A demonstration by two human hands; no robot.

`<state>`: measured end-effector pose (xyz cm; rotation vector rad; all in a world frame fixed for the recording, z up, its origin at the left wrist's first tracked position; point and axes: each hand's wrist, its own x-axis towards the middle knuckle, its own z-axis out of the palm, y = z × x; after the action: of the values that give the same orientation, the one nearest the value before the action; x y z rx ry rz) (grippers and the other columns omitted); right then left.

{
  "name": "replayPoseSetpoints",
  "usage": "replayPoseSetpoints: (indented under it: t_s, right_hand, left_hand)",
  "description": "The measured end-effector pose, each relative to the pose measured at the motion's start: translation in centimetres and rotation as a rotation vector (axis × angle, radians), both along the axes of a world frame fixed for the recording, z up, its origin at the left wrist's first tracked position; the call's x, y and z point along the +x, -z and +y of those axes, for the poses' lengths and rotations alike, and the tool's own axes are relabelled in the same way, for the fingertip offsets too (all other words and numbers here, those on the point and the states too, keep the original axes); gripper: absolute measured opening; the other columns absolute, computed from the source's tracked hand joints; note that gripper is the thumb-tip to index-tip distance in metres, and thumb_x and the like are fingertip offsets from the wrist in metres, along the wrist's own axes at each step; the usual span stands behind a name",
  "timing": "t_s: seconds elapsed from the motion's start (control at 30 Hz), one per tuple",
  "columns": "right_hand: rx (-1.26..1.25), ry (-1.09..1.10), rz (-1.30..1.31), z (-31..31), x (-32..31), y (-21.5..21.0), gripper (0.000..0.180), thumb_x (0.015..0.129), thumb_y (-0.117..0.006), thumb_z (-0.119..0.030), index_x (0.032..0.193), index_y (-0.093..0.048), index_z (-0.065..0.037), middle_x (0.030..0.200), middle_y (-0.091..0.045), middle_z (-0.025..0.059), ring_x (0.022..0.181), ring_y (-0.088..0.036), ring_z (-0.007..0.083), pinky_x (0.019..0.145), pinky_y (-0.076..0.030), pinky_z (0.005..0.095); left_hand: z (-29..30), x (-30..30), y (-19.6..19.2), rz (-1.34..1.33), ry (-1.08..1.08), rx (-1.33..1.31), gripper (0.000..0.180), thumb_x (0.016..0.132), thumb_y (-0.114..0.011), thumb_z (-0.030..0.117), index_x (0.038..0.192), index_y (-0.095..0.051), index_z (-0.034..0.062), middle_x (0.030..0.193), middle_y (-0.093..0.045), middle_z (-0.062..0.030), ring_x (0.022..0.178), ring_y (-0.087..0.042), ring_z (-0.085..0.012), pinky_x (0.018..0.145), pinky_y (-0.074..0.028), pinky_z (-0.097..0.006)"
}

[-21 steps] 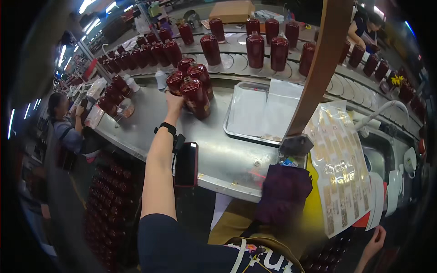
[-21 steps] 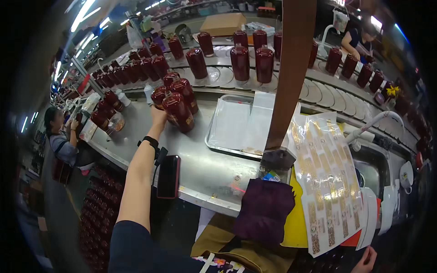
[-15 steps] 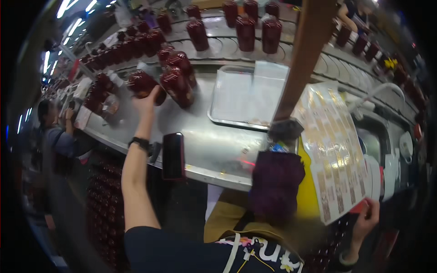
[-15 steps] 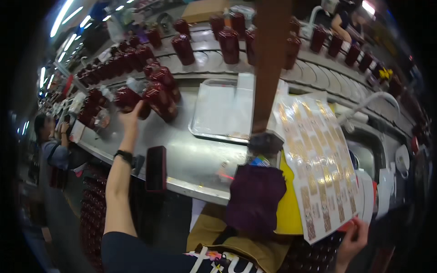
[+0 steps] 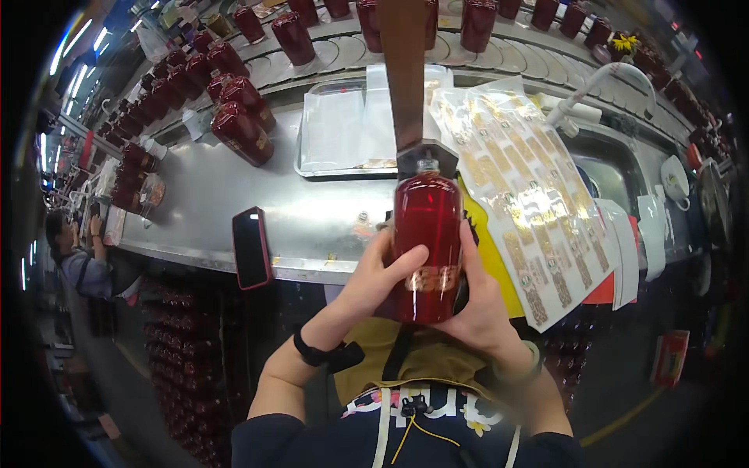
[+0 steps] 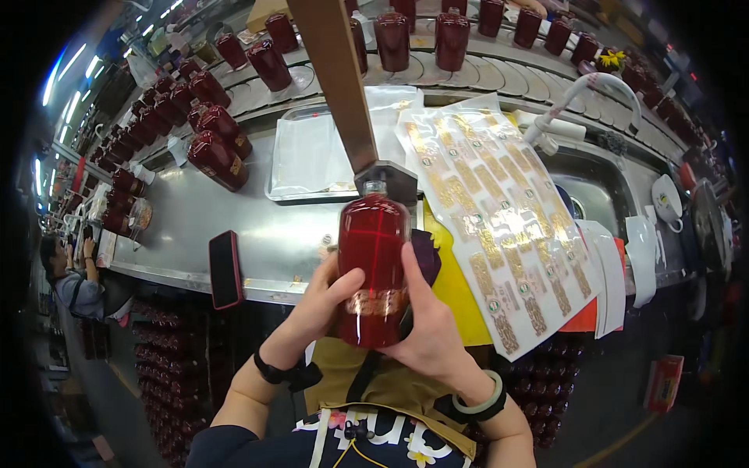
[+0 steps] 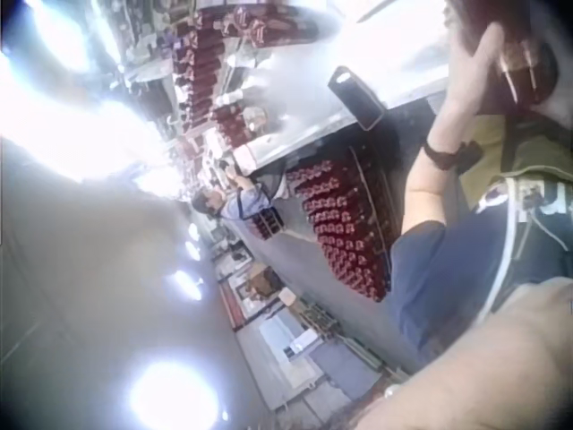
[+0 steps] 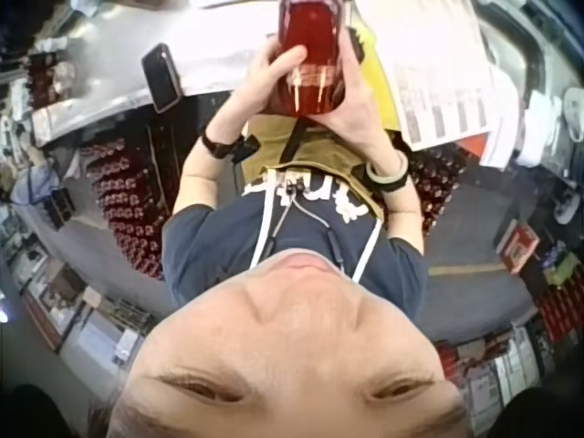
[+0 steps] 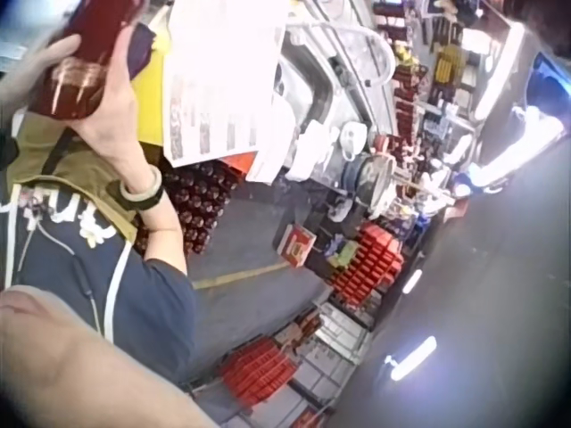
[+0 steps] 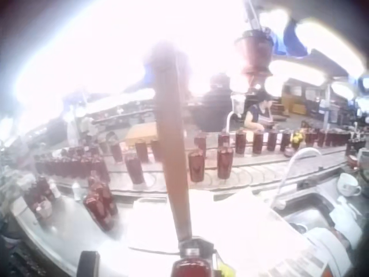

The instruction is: Applying decorative gold labels to red glass liquor bottles on a production line.

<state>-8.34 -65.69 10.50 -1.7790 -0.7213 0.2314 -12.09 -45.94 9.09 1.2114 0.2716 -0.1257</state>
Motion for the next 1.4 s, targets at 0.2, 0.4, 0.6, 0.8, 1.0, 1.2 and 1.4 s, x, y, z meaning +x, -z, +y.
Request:
replayPoseSetpoints:
  t_s: [0.2, 0.4, 0.6, 0.8, 1.0, 1.2, 1.4]
  right_hand:
    - [0.015, 0.004, -0.028, -1.1, 2.4, 1.1, 0.125, 0.069, -0.096, -0.022, 0.165, -0.019, -0.001, 0.138, -0.063, 0.0240, 0.124, -0.066, 0.0359, 0.104, -0.052, 0.0404]
    - [-0.006, -0.064, 0.056, -1.1, 3.4, 1.0, 0.125, 0.069, -0.097, -0.025, 0.166, -0.018, -0.006, 0.134, -0.066, 0.0226, 0.123, -0.067, 0.0351, 0.102, -0.052, 0.0400]
    - [-0.147, -0.076, -0.072, -1.0, 4.6, 1.7, 0.132, 0.066, -0.096, -0.027, 0.166, -0.012, -0.007, 0.157, -0.044, 0.0255, 0.136, -0.053, 0.0421, 0.112, -0.046, 0.0456]
    - [-0.348, 0.183, -0.056, -12.1, 7.3, 2.2, 0.058, 0.080, -0.088, -0.030, 0.130, -0.068, -0.009, 0.120, -0.071, 0.0164, 0.105, -0.070, 0.0296, 0.090, -0.056, 0.0388]
    - [-0.754, 0.865, -0.062, -30.4, 18.2, 2.1, 0.037, 0.084, -0.082, -0.027, 0.109, -0.077, -0.001, 0.091, -0.074, 0.0124, 0.081, -0.070, 0.0217, 0.075, -0.053, 0.0342]
    - [-0.852, 0.810, -0.210, -37.0, 23.4, 7.4, 0.054, 0.076, -0.088, -0.034, 0.118, -0.074, -0.002, 0.103, -0.075, 0.0163, 0.089, -0.070, 0.0268, 0.082, -0.055, 0.0361]
    - [-0.920, 0.772, 0.032, -39.6, 27.6, 8.4, 0.040, 0.080, -0.084, -0.037, 0.101, -0.078, -0.004, 0.087, -0.075, 0.0104, 0.080, -0.069, 0.0224, 0.078, -0.056, 0.0353]
  left_hand:
    - [-2.5, 1.8, 0.2, 0.004, -0.088, 0.157, 0.055, 0.102, -0.069, 0.037, 0.135, -0.055, -0.0051, 0.121, -0.068, -0.0136, 0.108, -0.066, -0.0151, 0.093, -0.054, -0.031]
    - [-2.1, 2.0, 1.0, -0.028, -0.120, 0.156, 0.052, 0.101, -0.070, 0.036, 0.133, -0.058, -0.0043, 0.118, -0.069, -0.0130, 0.102, -0.066, -0.0145, 0.091, -0.055, -0.032]
    - [-1.3, 3.4, 1.6, 0.008, -0.209, 0.570, 0.044, 0.098, -0.074, 0.032, 0.116, -0.066, -0.0067, 0.102, -0.073, -0.0131, 0.093, -0.067, -0.0152, 0.082, -0.054, -0.031]
    - [-2.3, -0.9, 1.3, -0.321, -0.125, 0.685, 0.103, 0.084, -0.084, 0.018, 0.163, -0.021, -0.0023, 0.155, -0.039, -0.0237, 0.142, -0.046, -0.0337, 0.118, -0.038, -0.046]
    - [-2.6, -1.7, 2.7, -0.239, -0.081, 0.669, 0.107, 0.079, -0.086, 0.015, 0.162, -0.022, -0.0058, 0.166, -0.030, -0.0238, 0.156, -0.028, -0.0320, 0.126, -0.021, -0.041]
    - [-2.4, -2.1, 3.0, -0.209, -0.086, 0.782, 0.106, 0.079, -0.086, 0.015, 0.162, -0.023, -0.0052, 0.166, -0.031, -0.0233, 0.154, -0.030, -0.0326, 0.125, -0.022, -0.041]
    - [-2.0, -1.7, 2.5, -0.139, -0.080, 0.747, 0.103, 0.077, -0.088, 0.019, 0.159, -0.030, -0.0052, 0.155, -0.044, -0.0212, 0.145, -0.043, -0.0319, 0.121, -0.030, -0.041]
